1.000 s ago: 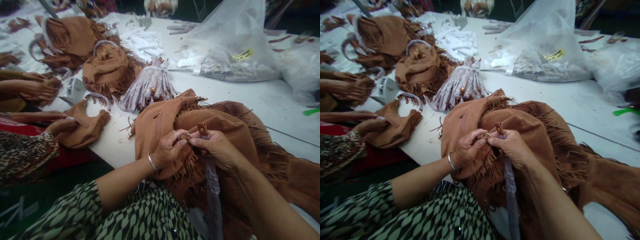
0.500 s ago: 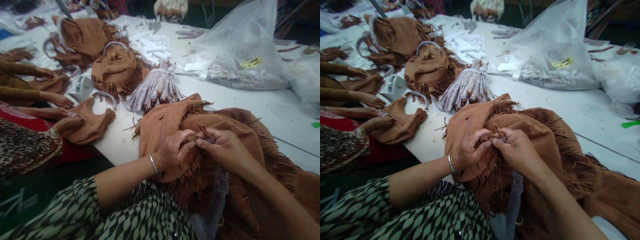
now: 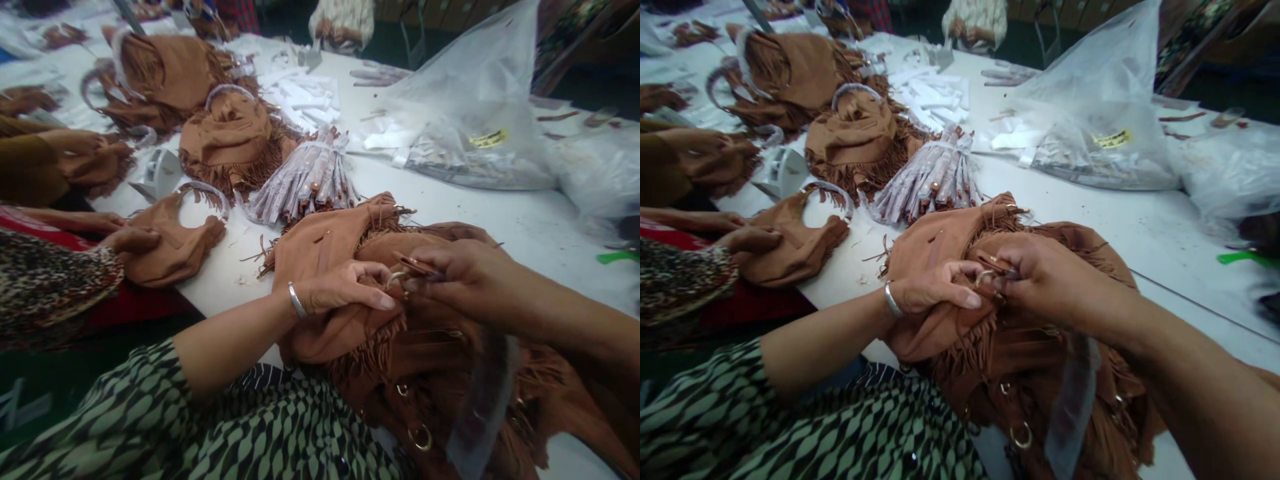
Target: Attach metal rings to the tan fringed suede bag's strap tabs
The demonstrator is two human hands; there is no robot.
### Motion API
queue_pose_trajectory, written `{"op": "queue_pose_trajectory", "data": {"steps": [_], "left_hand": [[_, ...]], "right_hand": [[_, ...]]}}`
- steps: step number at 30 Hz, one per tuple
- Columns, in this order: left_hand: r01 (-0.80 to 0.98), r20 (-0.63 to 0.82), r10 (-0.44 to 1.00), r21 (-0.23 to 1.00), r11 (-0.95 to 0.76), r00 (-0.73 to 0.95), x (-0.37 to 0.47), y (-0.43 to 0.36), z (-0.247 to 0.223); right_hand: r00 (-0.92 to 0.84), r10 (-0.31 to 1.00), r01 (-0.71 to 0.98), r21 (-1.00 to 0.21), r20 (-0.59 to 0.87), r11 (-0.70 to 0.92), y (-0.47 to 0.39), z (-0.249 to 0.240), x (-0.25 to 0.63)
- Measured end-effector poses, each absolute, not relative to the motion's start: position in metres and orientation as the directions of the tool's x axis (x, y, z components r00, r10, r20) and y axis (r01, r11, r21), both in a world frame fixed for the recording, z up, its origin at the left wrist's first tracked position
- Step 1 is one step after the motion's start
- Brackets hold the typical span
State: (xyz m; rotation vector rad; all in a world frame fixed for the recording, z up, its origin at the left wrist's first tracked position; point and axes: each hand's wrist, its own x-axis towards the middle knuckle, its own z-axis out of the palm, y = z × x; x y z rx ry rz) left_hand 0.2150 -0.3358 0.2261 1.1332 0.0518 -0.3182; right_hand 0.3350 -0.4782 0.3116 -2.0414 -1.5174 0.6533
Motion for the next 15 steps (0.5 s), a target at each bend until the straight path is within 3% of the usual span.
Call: {"op": "queue_pose_trajectory", "data": {"steps": [2,5,9,12,15], "left_hand": [[0.315,-0.182,-0.280,0.759,0.570,0.943,0.221,-0.332,0.224],[0.374,-0.175,-0.353,0.672,0.640,0.919,0.230,-0.331,0.221],[0.439,-0.159,-0.471,0.692,0.574,0.867,0.231,-0.336,0.223],[0.379,-0.145,-0.423,0.746,0.548,0.895,0.229,-0.338,0.225],[0.410,-0.150,-0.453,0.723,0.556,0.879,0.230,-0.335,0.224]], "right_hand": [[0.265,0.964,0.749,-0.622,-0.031,-0.226,-0.478,0.315,0.331],[0.385,0.920,0.698,-0.629,-0.072,-0.342,-0.482,0.309,0.327],[0.416,0.871,0.432,-0.785,-0.263,-0.444,-0.488,0.298,0.324],[0.438,0.851,0.338,-0.824,-0.289,-0.454,-0.489,0.294,0.323],[0.465,0.839,0.318,-0.831,-0.283,-0.457,-0.488,0.292,0.322]]}}
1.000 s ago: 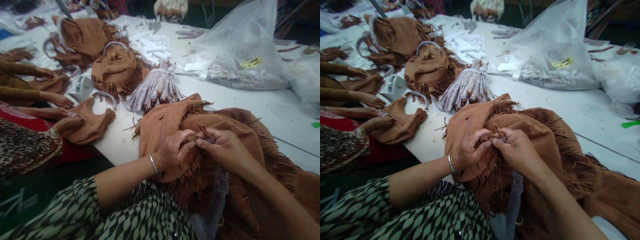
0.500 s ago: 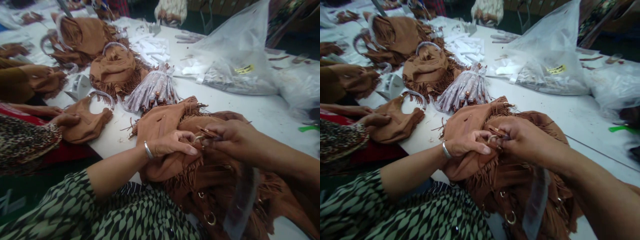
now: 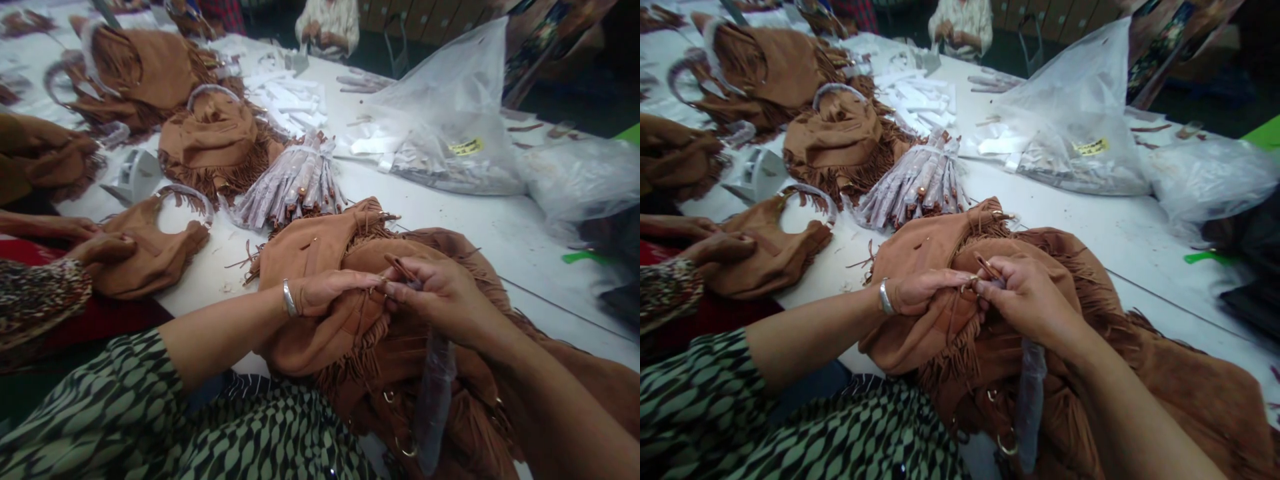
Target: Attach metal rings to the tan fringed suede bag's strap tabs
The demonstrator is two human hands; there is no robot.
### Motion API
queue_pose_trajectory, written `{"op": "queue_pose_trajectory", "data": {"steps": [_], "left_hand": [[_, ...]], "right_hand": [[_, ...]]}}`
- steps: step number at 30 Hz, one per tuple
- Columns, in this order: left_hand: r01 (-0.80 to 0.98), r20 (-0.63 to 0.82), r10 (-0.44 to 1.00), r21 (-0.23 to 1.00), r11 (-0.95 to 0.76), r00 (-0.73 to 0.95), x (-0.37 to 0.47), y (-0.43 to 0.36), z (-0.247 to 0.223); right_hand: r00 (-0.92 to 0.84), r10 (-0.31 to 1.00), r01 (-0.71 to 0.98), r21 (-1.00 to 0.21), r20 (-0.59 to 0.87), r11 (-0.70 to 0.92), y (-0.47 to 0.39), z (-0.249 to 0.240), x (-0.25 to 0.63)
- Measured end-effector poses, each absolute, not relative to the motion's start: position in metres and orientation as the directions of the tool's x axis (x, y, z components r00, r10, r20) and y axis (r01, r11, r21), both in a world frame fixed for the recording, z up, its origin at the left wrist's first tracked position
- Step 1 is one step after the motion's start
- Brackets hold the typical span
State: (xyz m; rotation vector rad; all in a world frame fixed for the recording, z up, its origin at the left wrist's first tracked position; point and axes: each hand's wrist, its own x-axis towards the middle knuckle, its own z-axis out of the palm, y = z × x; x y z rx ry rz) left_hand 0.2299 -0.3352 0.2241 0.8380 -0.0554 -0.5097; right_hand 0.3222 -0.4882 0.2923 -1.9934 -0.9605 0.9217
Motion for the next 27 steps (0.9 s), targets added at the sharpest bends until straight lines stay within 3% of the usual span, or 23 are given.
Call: {"op": "queue_pose_trajectory", "data": {"steps": [6,10,14,17,20,27], "left_hand": [[0.527,-0.224,-0.533,0.667,0.526,0.816,0.235,-0.329,0.226],[0.544,-0.282,-0.497,0.648,0.533,0.821,0.236,-0.332,0.225],[0.542,-0.346,-0.426,0.641,0.544,0.836,0.234,-0.338,0.223],[0.465,-0.324,-0.347,0.738,0.489,0.880,0.232,-0.341,0.221],[0.352,-0.254,-0.310,0.880,0.319,0.916,0.230,-0.340,0.220],[0.242,-0.172,-0.443,0.964,0.106,0.880,0.233,-0.332,0.226]], "right_hand": [[0.463,0.858,0.406,-0.807,-0.222,-0.428,-0.488,0.290,0.323],[0.493,0.851,0.486,-0.754,-0.180,-0.441,-0.489,0.288,0.322],[0.515,0.833,0.446,-0.768,-0.201,-0.461,-0.487,0.286,0.320],[0.471,0.843,0.322,-0.839,-0.259,-0.438,-0.488,0.281,0.321],[0.442,0.846,0.257,-0.862,-0.297,-0.437,-0.490,0.270,0.322],[0.478,0.843,0.261,-0.876,-0.248,-0.406,-0.496,0.268,0.320]]}}
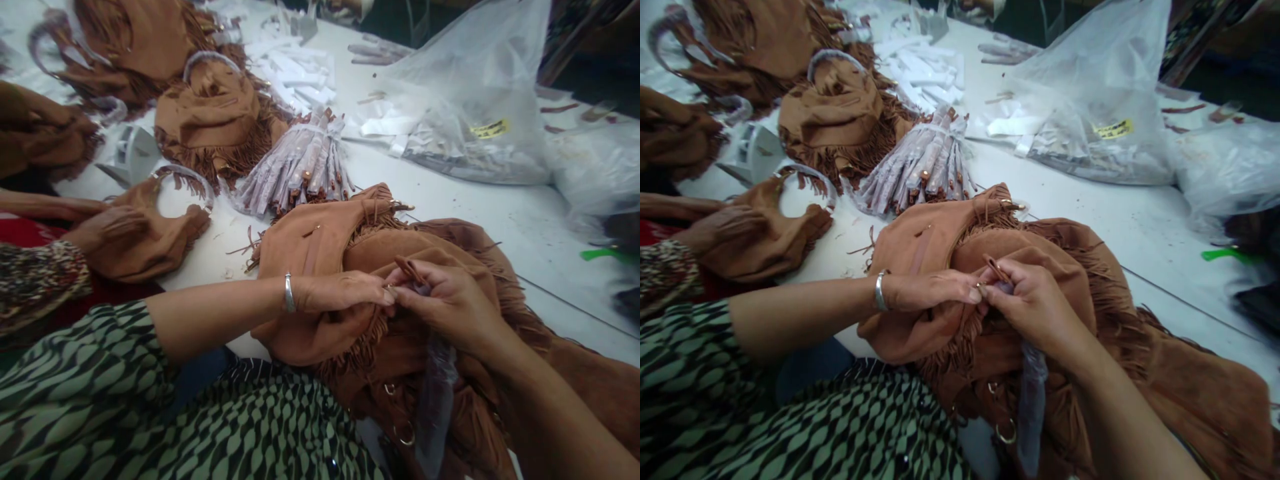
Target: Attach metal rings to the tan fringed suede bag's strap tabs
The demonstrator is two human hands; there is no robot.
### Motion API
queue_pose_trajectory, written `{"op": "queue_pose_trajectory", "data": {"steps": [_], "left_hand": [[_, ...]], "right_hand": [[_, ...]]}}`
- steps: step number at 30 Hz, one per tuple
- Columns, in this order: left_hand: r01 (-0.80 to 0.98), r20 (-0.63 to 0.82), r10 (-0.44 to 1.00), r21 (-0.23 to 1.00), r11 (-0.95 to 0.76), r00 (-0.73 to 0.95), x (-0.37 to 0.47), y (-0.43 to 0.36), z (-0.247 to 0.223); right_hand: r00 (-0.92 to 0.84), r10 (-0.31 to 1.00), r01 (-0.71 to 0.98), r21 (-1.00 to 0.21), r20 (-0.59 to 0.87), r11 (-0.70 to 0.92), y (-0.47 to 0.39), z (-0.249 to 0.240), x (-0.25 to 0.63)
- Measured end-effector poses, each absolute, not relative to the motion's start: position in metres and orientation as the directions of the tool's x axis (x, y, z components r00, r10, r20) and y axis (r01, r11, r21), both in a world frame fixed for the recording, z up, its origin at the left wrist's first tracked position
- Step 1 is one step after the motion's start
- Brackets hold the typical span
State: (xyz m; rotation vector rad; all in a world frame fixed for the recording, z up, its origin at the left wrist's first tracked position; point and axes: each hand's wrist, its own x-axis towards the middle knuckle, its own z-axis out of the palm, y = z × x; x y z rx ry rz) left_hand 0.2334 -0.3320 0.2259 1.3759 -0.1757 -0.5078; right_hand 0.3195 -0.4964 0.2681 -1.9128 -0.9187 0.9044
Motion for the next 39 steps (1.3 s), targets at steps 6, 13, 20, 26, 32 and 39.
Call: {"op": "queue_pose_trajectory", "data": {"steps": [6,13,20,26,32,39], "left_hand": [[0.262,-0.178,-0.519,0.961,0.092,0.836,0.234,-0.329,0.229],[0.185,-0.101,-0.463,0.973,0.138,0.880,0.231,-0.333,0.224],[0.171,-0.083,-0.438,0.971,0.165,0.895,0.231,-0.331,0.224],[0.208,-0.140,-0.341,0.963,0.172,0.929,0.227,-0.338,0.214],[0.177,-0.167,-0.325,0.984,-0.001,0.931,0.226,-0.341,0.216],[-0.003,-0.066,-0.278,0.970,-0.242,0.958,0.223,-0.358,0.212]], "right_hand": [[0.512,0.831,0.305,-0.858,-0.217,-0.413,-0.498,0.277,0.317],[0.493,0.842,0.323,-0.853,-0.219,-0.411,-0.498,0.275,0.320],[0.481,0.842,0.291,-0.862,-0.244,-0.416,-0.495,0.274,0.321],[0.471,0.835,0.229,-0.875,-0.285,-0.428,-0.494,0.264,0.326],[0.458,0.854,0.404,-0.799,-0.246,-0.446,-0.507,0.277,0.326],[0.543,0.825,0.687,-0.483,-0.156,-0.543,-0.536,0.285,0.289]]}}
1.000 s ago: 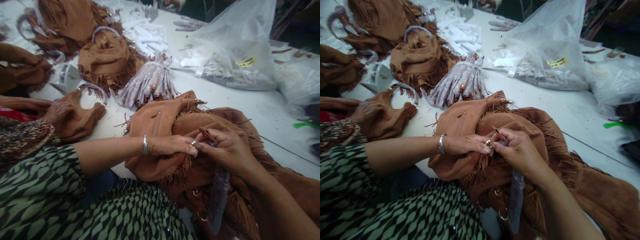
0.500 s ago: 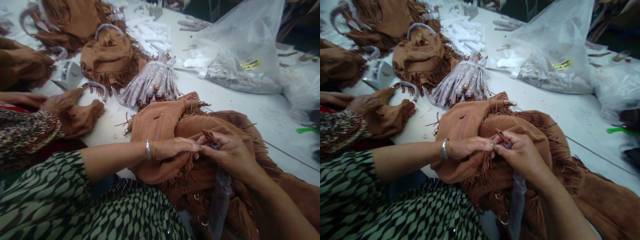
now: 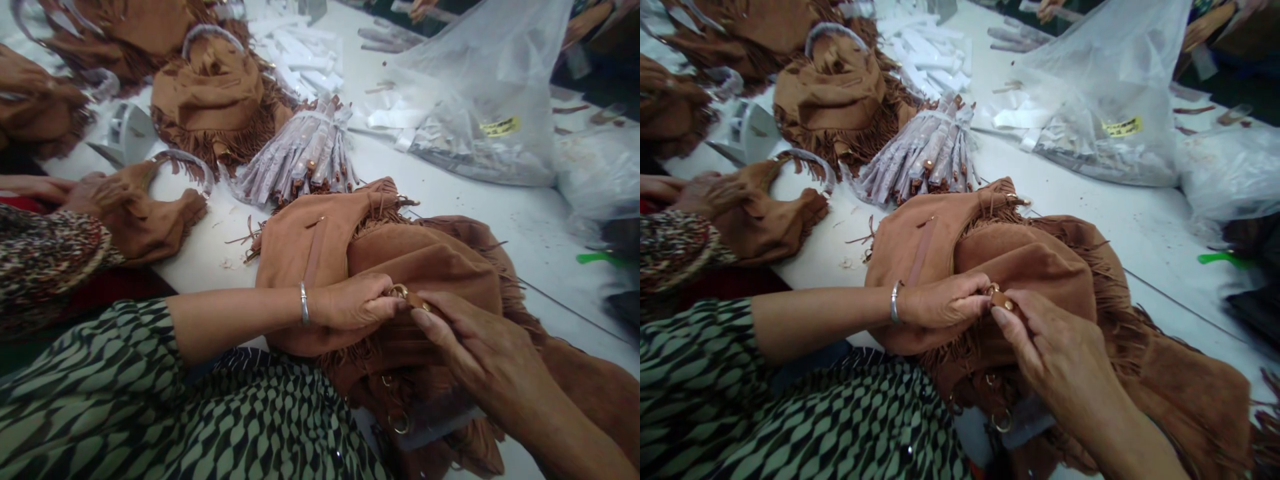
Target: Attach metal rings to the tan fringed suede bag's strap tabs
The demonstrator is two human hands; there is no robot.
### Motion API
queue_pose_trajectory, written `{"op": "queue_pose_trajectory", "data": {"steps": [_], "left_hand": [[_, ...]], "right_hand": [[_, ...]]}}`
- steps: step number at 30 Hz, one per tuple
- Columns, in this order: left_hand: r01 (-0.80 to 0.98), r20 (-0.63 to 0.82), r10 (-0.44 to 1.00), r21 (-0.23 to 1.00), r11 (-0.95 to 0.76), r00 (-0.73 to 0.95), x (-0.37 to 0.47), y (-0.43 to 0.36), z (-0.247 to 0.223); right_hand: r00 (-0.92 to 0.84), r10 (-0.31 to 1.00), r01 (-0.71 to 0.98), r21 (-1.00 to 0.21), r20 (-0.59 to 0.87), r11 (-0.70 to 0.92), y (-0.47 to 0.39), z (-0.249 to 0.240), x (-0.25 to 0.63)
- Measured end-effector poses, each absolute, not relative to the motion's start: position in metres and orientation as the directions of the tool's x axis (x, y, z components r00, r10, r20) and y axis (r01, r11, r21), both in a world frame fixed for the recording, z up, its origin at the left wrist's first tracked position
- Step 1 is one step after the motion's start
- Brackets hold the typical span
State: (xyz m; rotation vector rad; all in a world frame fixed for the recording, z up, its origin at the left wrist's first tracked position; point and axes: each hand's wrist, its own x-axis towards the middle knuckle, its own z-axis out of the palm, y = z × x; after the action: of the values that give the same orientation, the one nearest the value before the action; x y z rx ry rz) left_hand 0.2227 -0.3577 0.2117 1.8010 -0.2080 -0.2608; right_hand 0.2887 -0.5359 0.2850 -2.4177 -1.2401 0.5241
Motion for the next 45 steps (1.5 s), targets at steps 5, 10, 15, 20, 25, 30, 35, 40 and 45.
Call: {"op": "queue_pose_trajectory", "data": {"steps": [5,10,15,20,25,30,35,40,45], "left_hand": [[-0.040,-0.059,-0.229,0.914,-0.404,0.972,0.217,-0.367,0.214],[-0.071,-0.068,-0.242,0.850,-0.522,0.968,0.212,-0.369,0.214],[-0.050,-0.111,-0.243,0.820,-0.570,0.964,0.210,-0.371,0.214],[-0.053,-0.106,-0.219,0.786,-0.615,0.970,0.208,-0.373,0.213],[-0.122,-0.089,-0.255,0.700,-0.704,0.963,0.205,-0.375,0.210],[-0.233,-0.055,-0.357,0.666,-0.709,0.932,0.207,-0.374,0.210],[-0.202,-0.044,-0.344,0.737,-0.645,0.938,0.206,-0.371,0.209],[-0.188,0.002,-0.314,0.804,-0.565,0.949,0.207,-0.368,0.205],[-0.176,-0.004,-0.315,0.823,-0.541,0.949,0.209,-0.367,0.207]], "right_hand": [[0.521,0.852,0.758,-0.432,-0.049,-0.489,-0.549,0.275,0.271],[0.534,0.844,0.742,-0.456,-0.041,-0.491,-0.551,0.267,0.268],[0.546,0.836,0.721,-0.481,-0.050,-0.499,-0.553,0.262,0.267],[0.593,0.804,0.694,-0.476,-0.047,-0.540,-0.555,0.255,0.263],[0.581,0.812,0.676,-0.519,-0.063,-0.524,-0.561,0.249,0.262],[0.561,0.822,0.672,-0.525,-0.098,-0.521,-0.567,0.250,0.266],[0.613,0.777,0.555,-0.620,-0.146,-0.554,-0.565,0.254,0.274],[0.641,0.722,0.385,-0.705,-0.260,-0.595,-0.566,0.260,0.282],[0.625,0.683,0.244,-0.738,-0.377,-0.630,-0.565,0.267,0.284]]}}
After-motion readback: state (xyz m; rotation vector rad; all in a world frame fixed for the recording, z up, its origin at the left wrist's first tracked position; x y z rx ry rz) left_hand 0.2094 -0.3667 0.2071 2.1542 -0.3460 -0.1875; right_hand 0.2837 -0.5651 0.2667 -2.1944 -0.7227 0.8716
